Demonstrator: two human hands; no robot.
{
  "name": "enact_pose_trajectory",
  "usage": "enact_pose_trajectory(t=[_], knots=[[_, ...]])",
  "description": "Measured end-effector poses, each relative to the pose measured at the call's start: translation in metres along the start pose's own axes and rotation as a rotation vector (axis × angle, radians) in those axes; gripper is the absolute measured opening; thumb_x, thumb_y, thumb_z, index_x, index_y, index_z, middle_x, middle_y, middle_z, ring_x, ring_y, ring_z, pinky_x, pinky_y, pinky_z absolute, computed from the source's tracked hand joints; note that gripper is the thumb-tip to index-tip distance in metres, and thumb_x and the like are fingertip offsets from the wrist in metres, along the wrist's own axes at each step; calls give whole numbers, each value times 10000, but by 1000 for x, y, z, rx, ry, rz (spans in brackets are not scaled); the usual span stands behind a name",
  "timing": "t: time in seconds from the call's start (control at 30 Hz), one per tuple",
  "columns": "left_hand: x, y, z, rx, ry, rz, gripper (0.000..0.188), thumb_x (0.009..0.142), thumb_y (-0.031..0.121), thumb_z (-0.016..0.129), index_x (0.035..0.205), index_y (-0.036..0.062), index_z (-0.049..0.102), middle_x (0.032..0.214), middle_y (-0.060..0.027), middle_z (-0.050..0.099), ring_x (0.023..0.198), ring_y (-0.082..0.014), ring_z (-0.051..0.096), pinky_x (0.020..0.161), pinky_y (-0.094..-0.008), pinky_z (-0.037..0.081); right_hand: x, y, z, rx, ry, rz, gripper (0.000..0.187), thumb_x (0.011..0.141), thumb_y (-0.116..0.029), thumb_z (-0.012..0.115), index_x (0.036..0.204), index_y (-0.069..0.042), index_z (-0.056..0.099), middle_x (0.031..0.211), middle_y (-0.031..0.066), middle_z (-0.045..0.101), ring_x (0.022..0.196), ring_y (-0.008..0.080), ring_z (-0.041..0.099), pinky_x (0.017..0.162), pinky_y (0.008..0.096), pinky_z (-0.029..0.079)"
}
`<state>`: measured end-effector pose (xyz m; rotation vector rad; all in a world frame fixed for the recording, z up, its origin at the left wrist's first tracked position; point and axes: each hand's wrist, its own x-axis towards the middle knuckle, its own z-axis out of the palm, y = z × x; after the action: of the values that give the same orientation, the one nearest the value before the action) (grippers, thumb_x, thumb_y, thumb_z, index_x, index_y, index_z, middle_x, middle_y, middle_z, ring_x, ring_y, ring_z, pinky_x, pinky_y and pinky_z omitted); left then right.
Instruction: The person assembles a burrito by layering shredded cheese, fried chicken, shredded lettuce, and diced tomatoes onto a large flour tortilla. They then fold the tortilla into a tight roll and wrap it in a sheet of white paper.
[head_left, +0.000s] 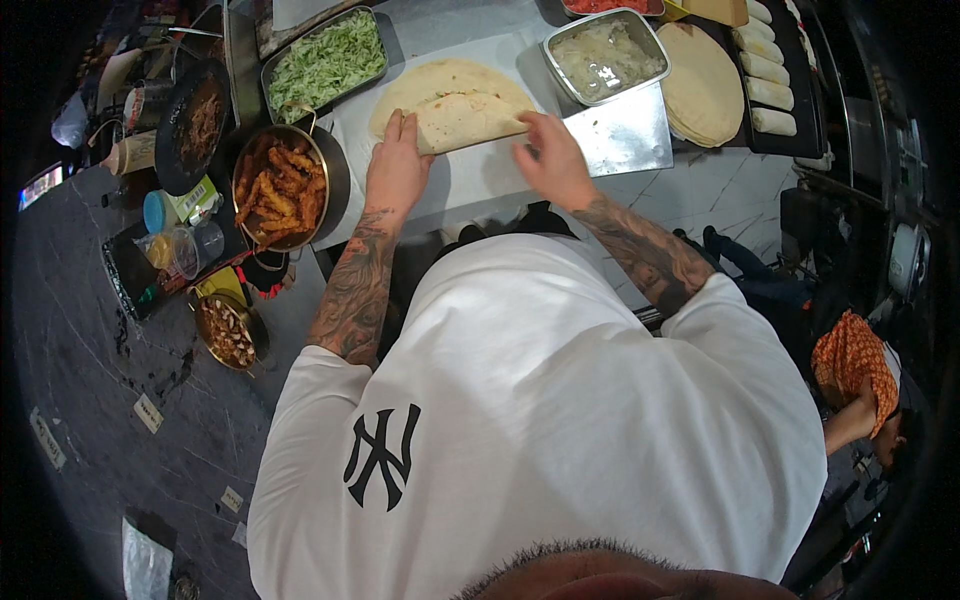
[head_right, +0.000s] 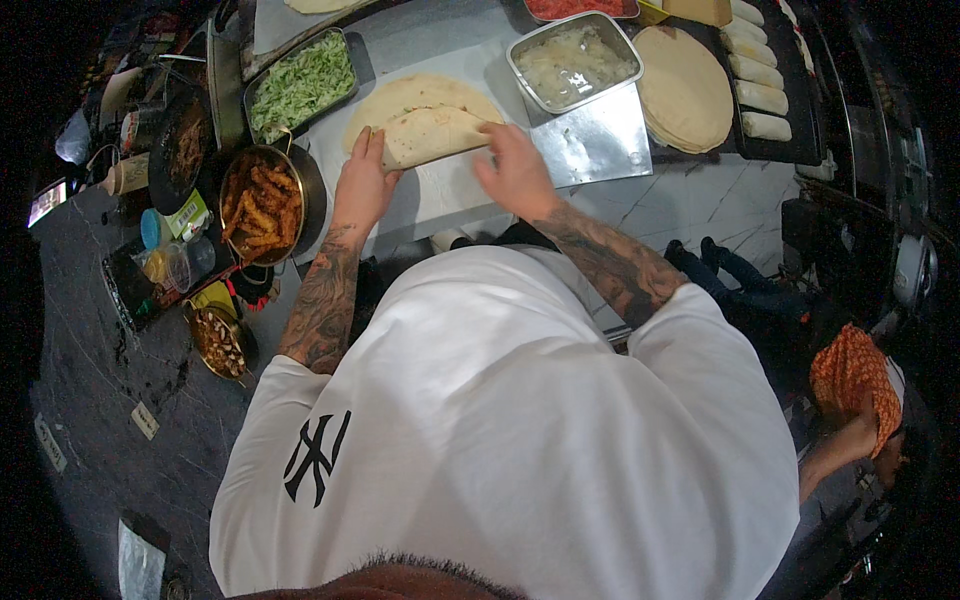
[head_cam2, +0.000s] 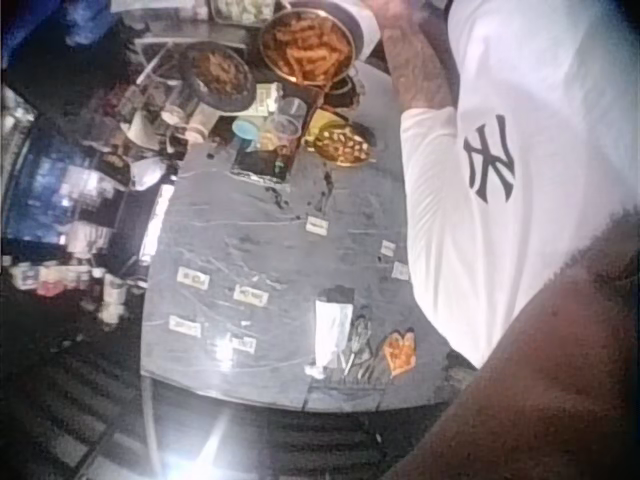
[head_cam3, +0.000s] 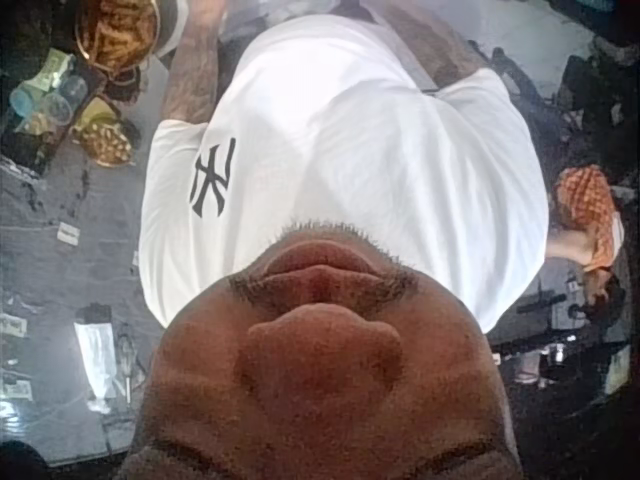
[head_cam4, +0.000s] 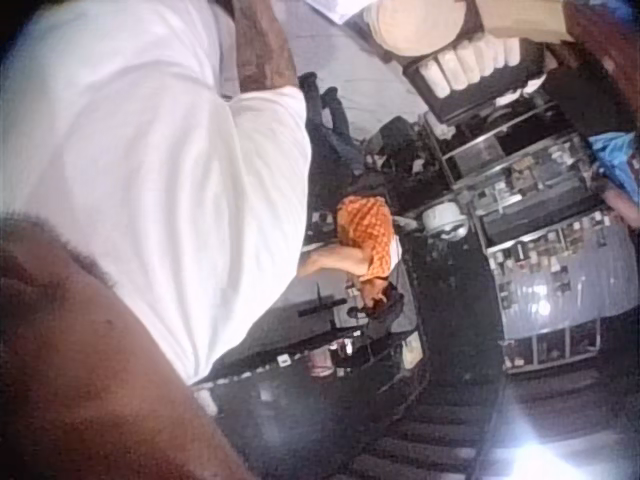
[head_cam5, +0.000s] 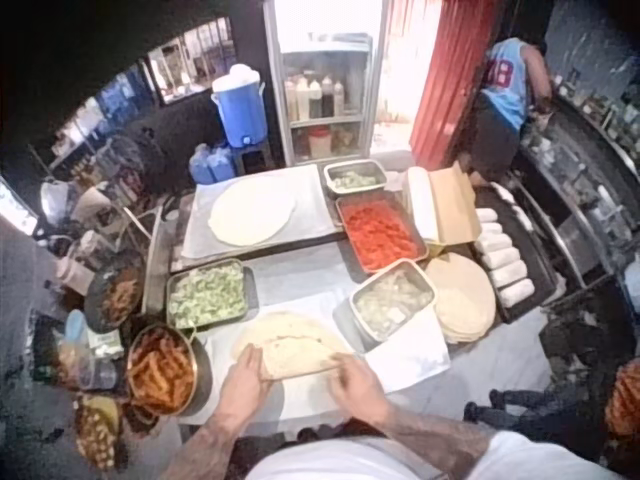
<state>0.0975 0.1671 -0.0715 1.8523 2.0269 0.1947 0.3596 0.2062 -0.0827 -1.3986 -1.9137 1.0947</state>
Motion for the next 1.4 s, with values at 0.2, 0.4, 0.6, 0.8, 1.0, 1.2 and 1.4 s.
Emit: enact_pose_trajectory(t=[0.2,0.4,0.6,0.8,1.0,1.2,1.4], knots=[[2,0,-1,16,-27,-5,702,864,150,777,1485,-7,488,1581,-255,414,1171,-453,640,1001,-476,546,-23,45,22,786,175,603,315,946,-139,687,1186,65,693,953,111,727,794,150,678,723,318,582],[1,-2,-4,8,-23,24,704,860,145,778,1483,-10,488,1583,-272,402,1200,-455,629,1023,-475,536,-1,46,51,730,245,513,364,984,-99,658,1306,70,654,1061,103,717,891,138,677,768,272,574],[0,0,-4,-10,-28,5,697,859,130,776,1483,-1,495,1589,-270,396,1196,-456,628,1028,-474,533,11,34,65,401,297,203,451,919,-197,725,1299,29,637,1039,163,760,869,191,719,797,331,567],[0,1,-1,-33,-26,-22,696,856,125,778,1480,-4,499,1586,-277,398,1219,-464,612,1040,-474,524,14,13,54,367,218,279,585,868,-233,797,1335,-5,529,1058,151,766,875,195,719,806,337,567],[-1,3,-2,-31,-28,-29,707,846,124,785,1473,-25,494,1570,-305,402,1259,-464,592,1052,-467,517,27,26,46,451,119,378,567,862,-159,796,1326,7,514,1054,150,756,899,191,711,808,325,557],[-1,2,-1,-29,-27,-34,726,846,117,784,1493,-3,477,1569,-291,404,1245,-465,599,1049,-471,519,32,20,50,731,141,450,535,857,-55,762,1316,39,503,1114,146,719,986,184,677,841,312,534],[-2,7,-8,-33,-59,-61,732,854,114,783,1505,-1,468,1582,-281,393,1247,-468,596,1055,-475,515,34,27,52,672,86,388,579,840,-53,761,1348,16,493,1124,140,707,992,177,659,873,302,520]])
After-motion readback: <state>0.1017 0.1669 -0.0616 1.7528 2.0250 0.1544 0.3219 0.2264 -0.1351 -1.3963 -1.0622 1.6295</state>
